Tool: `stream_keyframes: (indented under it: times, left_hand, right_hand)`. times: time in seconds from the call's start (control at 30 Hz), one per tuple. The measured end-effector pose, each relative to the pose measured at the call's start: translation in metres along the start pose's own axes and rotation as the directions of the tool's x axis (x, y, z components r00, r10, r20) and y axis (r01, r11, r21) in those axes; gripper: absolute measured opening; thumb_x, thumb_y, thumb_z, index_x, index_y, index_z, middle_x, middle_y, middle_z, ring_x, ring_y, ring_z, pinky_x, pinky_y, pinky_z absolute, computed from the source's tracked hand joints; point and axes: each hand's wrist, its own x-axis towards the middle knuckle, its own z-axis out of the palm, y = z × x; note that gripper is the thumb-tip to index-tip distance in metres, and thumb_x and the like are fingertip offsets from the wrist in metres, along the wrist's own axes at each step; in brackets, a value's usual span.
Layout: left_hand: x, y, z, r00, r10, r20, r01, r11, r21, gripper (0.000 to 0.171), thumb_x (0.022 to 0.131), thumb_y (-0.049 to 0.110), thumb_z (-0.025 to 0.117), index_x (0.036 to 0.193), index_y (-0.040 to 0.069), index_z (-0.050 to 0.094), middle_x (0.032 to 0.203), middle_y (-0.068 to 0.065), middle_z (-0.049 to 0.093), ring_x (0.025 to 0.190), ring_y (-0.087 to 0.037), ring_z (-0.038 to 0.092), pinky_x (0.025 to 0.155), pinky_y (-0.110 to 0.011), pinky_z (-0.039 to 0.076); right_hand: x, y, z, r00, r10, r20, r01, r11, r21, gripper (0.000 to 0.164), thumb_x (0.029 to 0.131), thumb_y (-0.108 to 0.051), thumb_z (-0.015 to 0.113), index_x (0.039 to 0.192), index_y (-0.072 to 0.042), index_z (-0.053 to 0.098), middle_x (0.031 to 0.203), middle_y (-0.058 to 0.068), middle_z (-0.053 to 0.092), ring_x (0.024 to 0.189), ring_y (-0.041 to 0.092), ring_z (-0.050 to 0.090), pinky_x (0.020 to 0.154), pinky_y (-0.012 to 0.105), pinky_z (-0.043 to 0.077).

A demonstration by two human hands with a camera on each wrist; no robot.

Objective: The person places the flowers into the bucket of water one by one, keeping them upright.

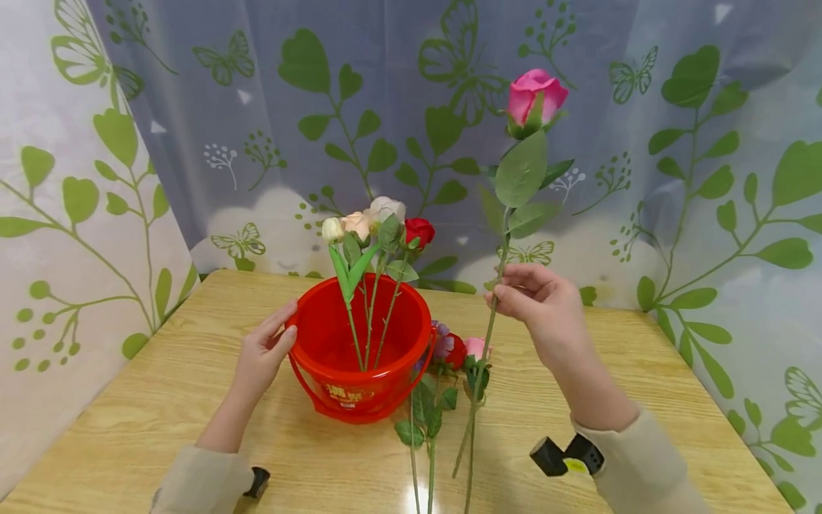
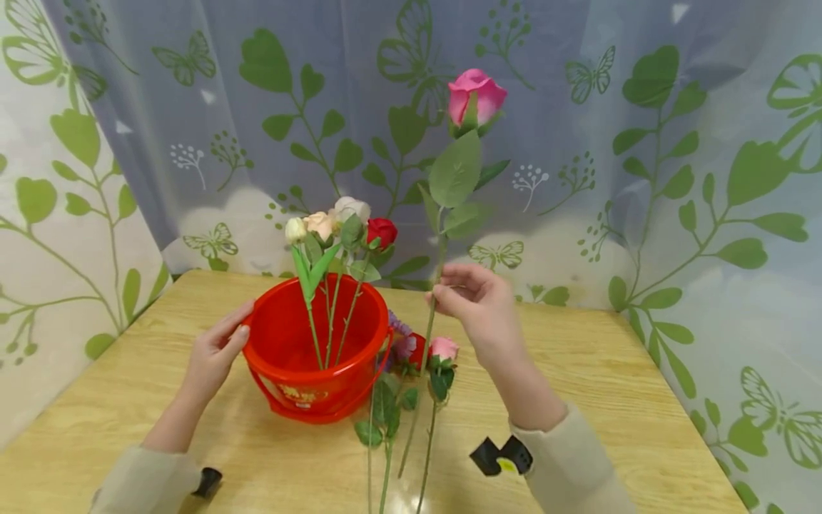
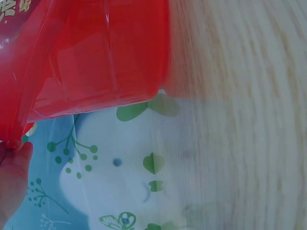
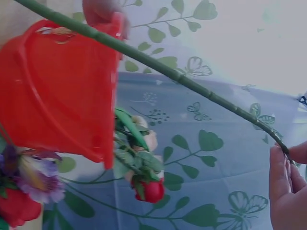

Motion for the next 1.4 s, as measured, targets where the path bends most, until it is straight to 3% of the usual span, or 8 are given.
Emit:
stream_keyframes:
  times: [0.17,0.37,0.53,0.8,0.93,1.07,1.27,1.4]
  left_hand:
    - [0.000,0.001,0.000,1.000,0.001,0.001,-0.001,1.000,-0.004,0.033,0.084,-0.008,0.051,0.117,-0.012,0.051,0.123,-0.026,0.046,0.109,0.001,0.045,0.082,-0.015,0.041]
    - [0.001,0.002,0.000,1.000,-0.027,0.004,0.027,1.000,0.014,0.033,0.084,-0.009,0.051,0.117,-0.013,0.050,0.123,-0.027,0.045,0.108,0.003,0.044,0.081,-0.013,0.041]
    - [0.001,0.001,-0.001,0.999,-0.031,0.009,0.030,0.999,0.022,0.033,0.083,-0.011,0.050,0.117,-0.015,0.049,0.123,-0.029,0.044,0.107,0.004,0.044,0.080,-0.013,0.041]
    - [0.000,0.001,0.000,1.000,0.004,0.006,-0.004,1.000,0.020,0.033,0.085,-0.006,0.051,0.117,-0.011,0.051,0.123,-0.027,0.046,0.109,0.000,0.045,0.081,-0.014,0.042]
    - [0.000,0.001,0.000,1.000,0.005,0.006,-0.005,1.000,0.018,0.032,0.085,-0.006,0.051,0.117,-0.011,0.051,0.123,-0.027,0.046,0.109,0.000,0.045,0.081,-0.015,0.042]
    - [0.000,0.002,0.000,1.000,-0.004,0.004,0.004,1.000,0.018,0.033,0.085,-0.006,0.051,0.117,-0.011,0.051,0.123,-0.026,0.046,0.109,0.001,0.045,0.081,-0.015,0.042]
    - [0.000,0.002,0.000,1.000,0.004,0.008,-0.004,1.000,0.016,0.033,0.084,-0.008,0.050,0.117,-0.012,0.050,0.123,-0.027,0.045,0.109,0.002,0.044,0.081,-0.014,0.041]
    - [0.000,0.001,0.000,1.000,0.009,0.007,-0.010,1.000,0.020,0.033,0.084,-0.009,0.051,0.117,-0.012,0.051,0.123,-0.027,0.046,0.109,0.002,0.044,0.081,-0.014,0.041]
  right_hand:
    - [0.007,-0.012,0.000,0.998,-0.055,-0.031,0.060,0.982,0.182,0.020,0.081,0.012,0.054,0.085,-0.006,0.062,0.076,0.004,0.060,0.067,0.015,0.062,0.066,0.026,0.052]
    - [0.014,-0.024,-0.001,0.988,-0.130,-0.082,0.152,0.915,0.373,0.016,0.079,0.014,0.055,0.085,0.001,0.062,0.076,0.009,0.060,0.066,0.020,0.061,0.066,0.029,0.053]
    - [0.018,-0.030,-0.001,0.973,-0.147,-0.176,0.212,0.869,0.447,0.013,0.076,0.013,0.060,0.087,0.006,0.060,0.078,0.013,0.058,0.065,0.022,0.061,0.067,0.030,0.053]
    - [0.024,-0.032,0.001,0.943,-0.132,-0.305,0.285,0.792,0.540,0.021,0.073,0.012,0.063,0.092,0.010,0.053,0.085,0.017,0.053,0.067,0.025,0.060,0.065,0.029,0.053]
    - [0.027,-0.027,0.003,0.920,-0.155,-0.361,0.340,0.774,0.534,0.016,0.076,0.014,0.059,0.089,0.009,0.053,0.082,0.017,0.053,0.066,0.025,0.060,0.064,0.029,0.053]
    - [0.032,-0.016,0.006,0.906,-0.161,-0.391,0.349,0.807,0.477,0.013,0.078,0.015,0.055,0.089,0.009,0.053,0.079,0.015,0.054,0.066,0.024,0.060,0.066,0.029,0.053]
    - [0.038,0.009,0.017,0.921,-0.149,-0.360,0.260,0.923,0.283,0.013,0.080,0.012,0.054,0.092,0.006,0.051,0.082,0.011,0.054,0.071,0.018,0.062,0.072,0.031,0.052]
    - [0.040,0.027,0.026,0.937,-0.156,-0.311,0.217,0.961,0.172,0.012,0.081,0.011,0.054,0.091,0.005,0.051,0.082,0.011,0.055,0.072,0.016,0.062,0.070,0.030,0.052]
